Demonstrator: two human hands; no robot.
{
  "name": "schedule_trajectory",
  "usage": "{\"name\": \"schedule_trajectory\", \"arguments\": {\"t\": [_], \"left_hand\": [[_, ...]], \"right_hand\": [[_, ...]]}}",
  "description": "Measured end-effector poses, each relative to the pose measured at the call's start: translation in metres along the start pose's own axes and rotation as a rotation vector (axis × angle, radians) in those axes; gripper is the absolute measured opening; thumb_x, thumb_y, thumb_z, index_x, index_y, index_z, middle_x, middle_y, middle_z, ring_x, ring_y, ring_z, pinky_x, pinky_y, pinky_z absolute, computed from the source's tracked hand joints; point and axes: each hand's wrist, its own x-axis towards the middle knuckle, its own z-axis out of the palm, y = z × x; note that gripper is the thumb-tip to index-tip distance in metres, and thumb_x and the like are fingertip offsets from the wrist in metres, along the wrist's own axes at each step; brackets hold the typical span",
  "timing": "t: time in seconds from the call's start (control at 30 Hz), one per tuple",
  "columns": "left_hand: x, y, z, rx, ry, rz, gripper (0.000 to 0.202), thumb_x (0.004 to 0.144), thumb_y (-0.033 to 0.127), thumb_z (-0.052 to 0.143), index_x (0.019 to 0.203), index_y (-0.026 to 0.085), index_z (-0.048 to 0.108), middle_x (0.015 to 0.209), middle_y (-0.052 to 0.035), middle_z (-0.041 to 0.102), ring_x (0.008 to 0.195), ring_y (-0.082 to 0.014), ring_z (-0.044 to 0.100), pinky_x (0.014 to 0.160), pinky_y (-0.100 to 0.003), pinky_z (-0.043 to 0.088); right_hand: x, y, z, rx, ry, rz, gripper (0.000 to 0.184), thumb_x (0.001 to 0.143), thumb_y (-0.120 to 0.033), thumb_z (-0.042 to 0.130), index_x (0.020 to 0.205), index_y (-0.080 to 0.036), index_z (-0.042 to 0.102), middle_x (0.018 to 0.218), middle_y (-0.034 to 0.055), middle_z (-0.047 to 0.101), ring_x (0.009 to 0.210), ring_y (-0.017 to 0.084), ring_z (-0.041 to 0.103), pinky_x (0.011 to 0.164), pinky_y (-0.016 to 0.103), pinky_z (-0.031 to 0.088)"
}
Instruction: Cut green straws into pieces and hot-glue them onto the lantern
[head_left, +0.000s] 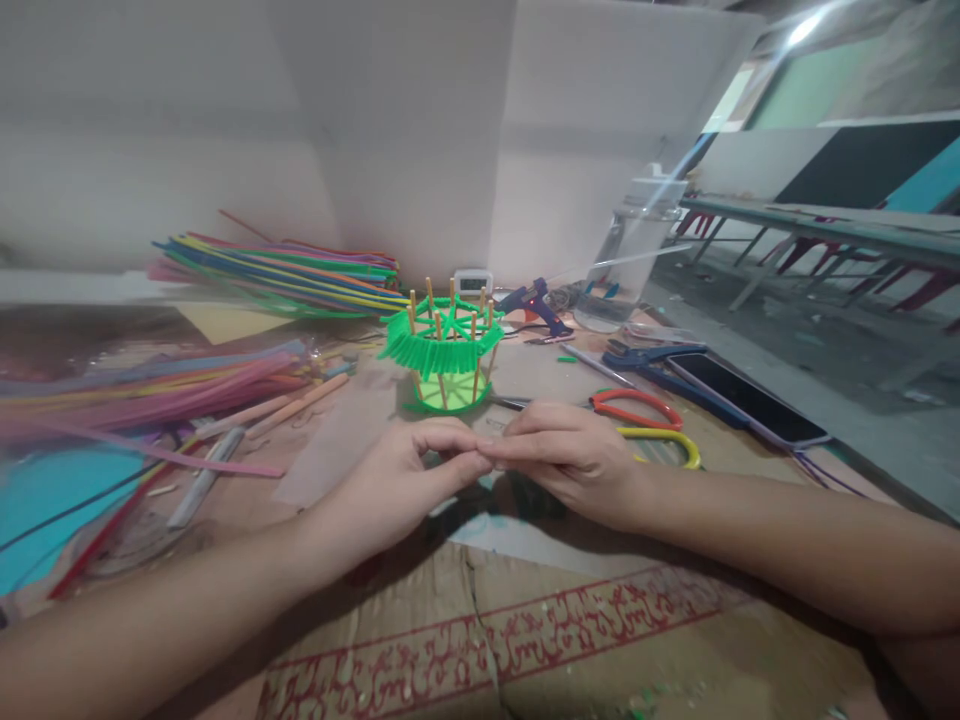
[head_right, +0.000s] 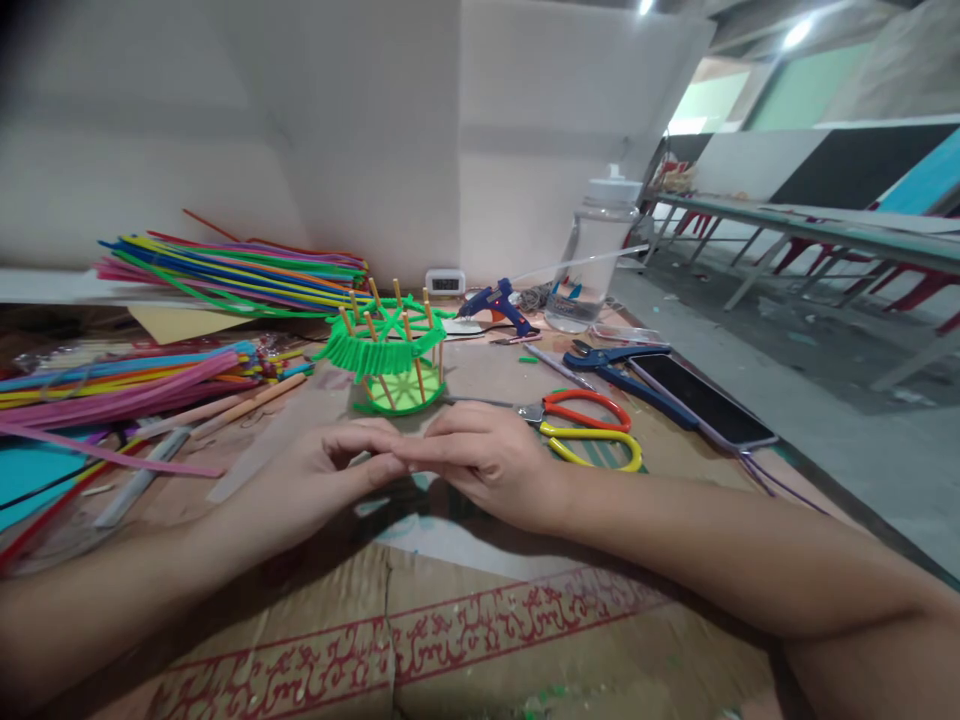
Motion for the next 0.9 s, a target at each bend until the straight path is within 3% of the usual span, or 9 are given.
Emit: {"name": "schedule_trajectory", "arguments": {"t": [0.13, 0.2, 0.23, 0.27, 0.4, 0.47, 0.57, 0.67, 0.9], "left_hand": [[0.001, -0.001, -0.007, 0.145, 0.016, 0.061, 0.017, 0.085, 0.027, 0.058, 0.087, 0.023, 0.074, 0.091, -0.0016, 0.074, 0.084, -0.0178, 0.066, 0.078, -0.03, 0.052], [0.003, -0.007, -0.019, 0.28, 0.201, 0.123, 0.016, 0.085, 0.024, 0.058, 0.087, 0.025, 0.074, 0.085, 0.0006, 0.072, 0.081, -0.0171, 0.065, 0.078, -0.03, 0.051], [0.005, -0.012, -0.026, 0.299, 0.404, 0.197, 0.016, 0.086, 0.024, 0.057, 0.087, 0.024, 0.073, 0.083, 0.0007, 0.071, 0.079, -0.0165, 0.063, 0.077, -0.03, 0.051], [0.007, -0.018, -0.034, 0.305, 0.515, 0.251, 0.016, 0.088, 0.024, 0.055, 0.091, 0.024, 0.071, 0.086, -0.0001, 0.07, 0.081, -0.0167, 0.063, 0.079, -0.03, 0.05], [0.023, -0.047, -0.061, 0.284, 0.732, 0.307, 0.017, 0.092, 0.028, 0.053, 0.098, 0.021, 0.067, 0.093, -0.0025, 0.067, 0.086, -0.0174, 0.061, 0.082, -0.031, 0.048], [0.031, -0.06, -0.067, 0.275, 0.711, 0.248, 0.019, 0.092, 0.028, 0.053, 0.104, 0.019, 0.064, 0.102, -0.0042, 0.066, 0.096, -0.0189, 0.061, 0.088, -0.032, 0.047], [0.037, -0.072, -0.07, 0.212, 0.68, 0.169, 0.023, 0.091, 0.032, 0.052, 0.107, 0.019, 0.062, 0.096, -0.0034, 0.064, 0.089, -0.0182, 0.061, 0.08, -0.03, 0.048], [0.037, -0.073, -0.069, 0.165, 0.686, 0.124, 0.024, 0.094, 0.035, 0.047, 0.107, 0.021, 0.062, 0.085, -0.0017, 0.061, 0.078, -0.0173, 0.059, 0.07, -0.028, 0.048], [0.035, -0.069, -0.068, 0.194, 0.691, 0.15, 0.028, 0.096, 0.036, 0.04, 0.105, 0.022, 0.063, 0.096, -0.0035, 0.064, 0.085, -0.0182, 0.06, 0.076, -0.028, 0.05]], "right_hand": [[0.002, 0.003, -0.006, -0.007, 0.01, 0.053, 0.012, 0.092, -0.018, 0.06, 0.098, -0.02, 0.07, 0.084, 0.0049, 0.07, 0.078, 0.014, 0.065, 0.069, 0.025, 0.052], [0.004, 0.006, -0.01, -0.007, 0.02, 0.093, 0.005, 0.091, -0.02, 0.063, 0.089, -0.019, 0.067, 0.079, 0.0036, 0.068, 0.076, 0.014, 0.063, 0.07, 0.026, 0.051], [0.005, 0.008, -0.012, -0.011, 0.021, 0.114, 0.006, 0.091, -0.021, 0.063, 0.086, -0.019, 0.065, 0.077, 0.003, 0.067, 0.075, 0.014, 0.062, 0.07, 0.026, 0.05], [0.006, 0.009, -0.015, -0.021, 0.02, 0.134, 0.008, 0.091, -0.022, 0.063, 0.084, -0.018, 0.063, 0.077, 0.0025, 0.065, 0.073, 0.013, 0.061, 0.069, 0.025, 0.049], [0.012, 0.008, -0.028, -0.139, -0.049, 0.187, 0.02, 0.096, -0.023, 0.051, 0.078, -0.017, 0.057, 0.07, 0.0003, 0.058, 0.064, 0.011, 0.053, 0.059, 0.022, 0.042], [0.015, 0.006, -0.033, -0.176, -0.12, 0.228, 0.029, 0.098, -0.026, 0.045, 0.072, -0.017, 0.054, 0.063, -0.0013, 0.053, 0.057, 0.01, 0.048, 0.053, 0.022, 0.038], [0.017, 0.004, -0.037, -0.152, -0.211, 0.318, 0.035, 0.099, -0.03, 0.042, 0.069, -0.017, 0.056, 0.06, -0.0014, 0.055, 0.055, 0.01, 0.05, 0.053, 0.022, 0.038], [0.016, 0.005, -0.035, -0.065, -0.24, 0.424, 0.025, 0.098, -0.026, 0.047, 0.083, -0.017, 0.064, 0.074, 0.0008, 0.068, 0.063, 0.01, 0.061, 0.06, 0.022, 0.045], [0.014, 0.007, -0.03, 0.105, -0.222, 0.515, 0.017, 0.09, -0.012, 0.051, 0.1, -0.017, 0.063, 0.092, 0.0045, 0.072, 0.083, 0.013, 0.07, 0.075, 0.026, 0.054]]}}
